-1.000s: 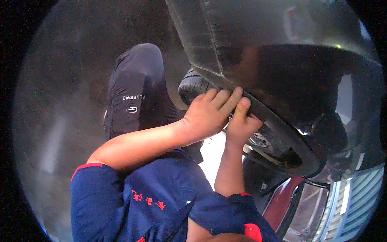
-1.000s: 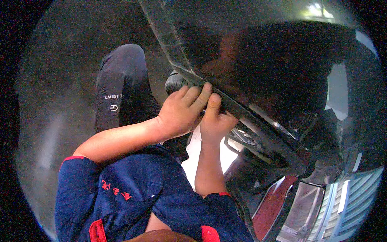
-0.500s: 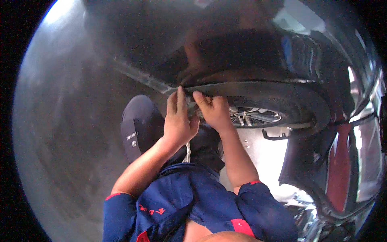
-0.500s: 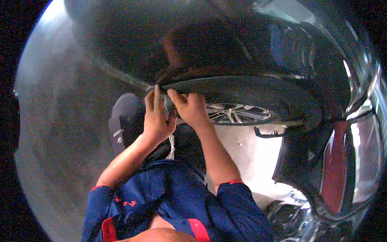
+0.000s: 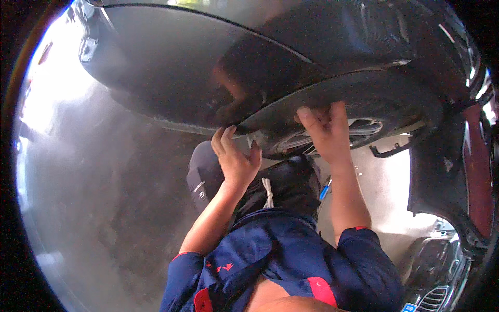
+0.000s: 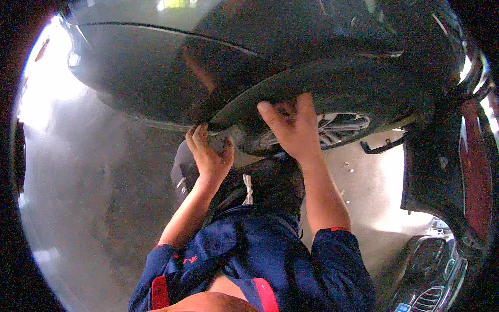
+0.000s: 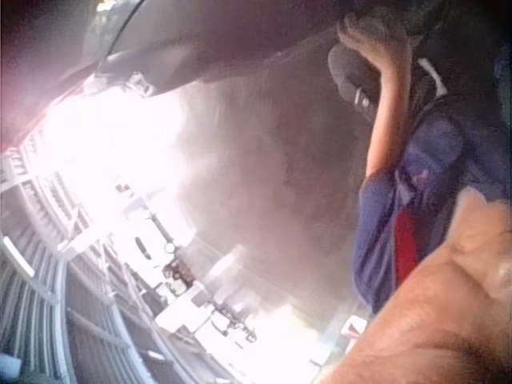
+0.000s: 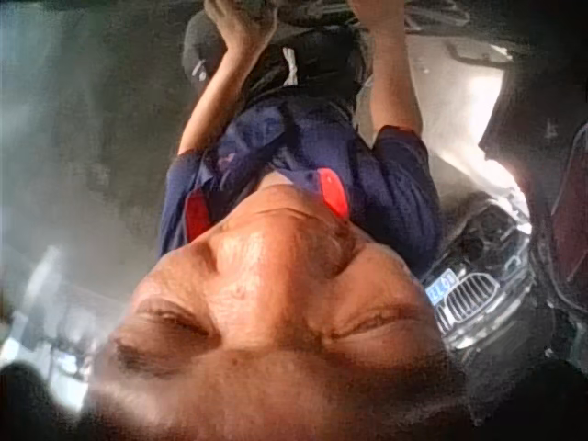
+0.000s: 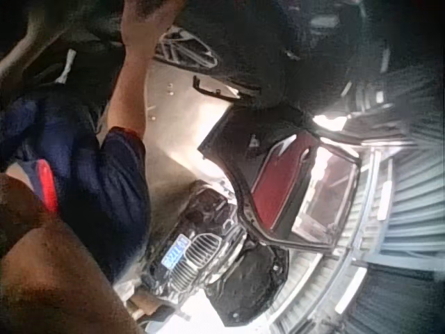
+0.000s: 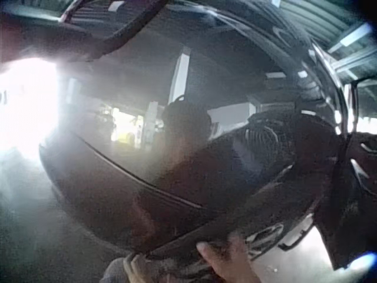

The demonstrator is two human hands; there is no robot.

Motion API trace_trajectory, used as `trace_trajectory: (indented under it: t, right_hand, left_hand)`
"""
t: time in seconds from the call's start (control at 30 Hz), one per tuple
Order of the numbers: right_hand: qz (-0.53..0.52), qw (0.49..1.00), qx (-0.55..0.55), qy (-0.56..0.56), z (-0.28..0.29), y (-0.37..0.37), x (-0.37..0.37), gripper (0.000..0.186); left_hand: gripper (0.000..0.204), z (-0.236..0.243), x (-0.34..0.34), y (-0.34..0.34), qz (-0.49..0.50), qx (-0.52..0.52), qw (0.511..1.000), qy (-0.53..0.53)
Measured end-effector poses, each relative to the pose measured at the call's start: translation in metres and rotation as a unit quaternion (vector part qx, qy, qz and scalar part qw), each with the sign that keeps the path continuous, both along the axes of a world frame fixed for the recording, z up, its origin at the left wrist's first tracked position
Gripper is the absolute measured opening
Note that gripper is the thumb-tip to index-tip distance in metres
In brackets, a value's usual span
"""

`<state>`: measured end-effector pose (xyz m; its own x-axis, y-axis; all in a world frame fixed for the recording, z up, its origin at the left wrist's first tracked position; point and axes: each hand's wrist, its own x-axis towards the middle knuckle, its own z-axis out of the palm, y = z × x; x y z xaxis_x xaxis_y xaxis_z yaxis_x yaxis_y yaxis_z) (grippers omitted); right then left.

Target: The person inserts plastic clips into a wheel arch trim molding by hand, then positions and presses the molding onto the wheel arch of a car.

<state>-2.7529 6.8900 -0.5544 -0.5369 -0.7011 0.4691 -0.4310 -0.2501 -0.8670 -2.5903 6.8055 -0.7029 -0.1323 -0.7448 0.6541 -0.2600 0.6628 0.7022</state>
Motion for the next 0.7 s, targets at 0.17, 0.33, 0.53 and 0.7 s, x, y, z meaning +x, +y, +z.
trace_trajectory:
  t: [0.17, 0.33, 0.53, 0.7]
  right_hand:
    - [0.019, 0.998, -0.01, 0.051, -0.007, -0.015, 0.007, 0.052]
    - [-0.06, 0.99, -0.004, 0.126, -0.013, -0.023, -0.001, 0.054]
    - [-0.057, 0.99, -0.084, 0.094, -0.011, -0.029, 0.007, 0.053]
    - [-0.011, 0.992, 0.067, 0.106, -0.004, -0.021, 0.012, 0.059]
  left_hand:
    - [0.072, 0.001, -0.012, -0.013, 0.066, -0.052, 0.996, -0.03]
    - [0.07, -0.005, -0.028, -0.025, 0.126, -0.111, 0.986, 0.006]
    - [0.069, -0.005, -0.029, -0.04, 0.128, -0.187, 0.974, 0.024]
    - [0.066, -0.01, -0.023, -0.048, 0.153, -0.247, 0.957, 0.007]
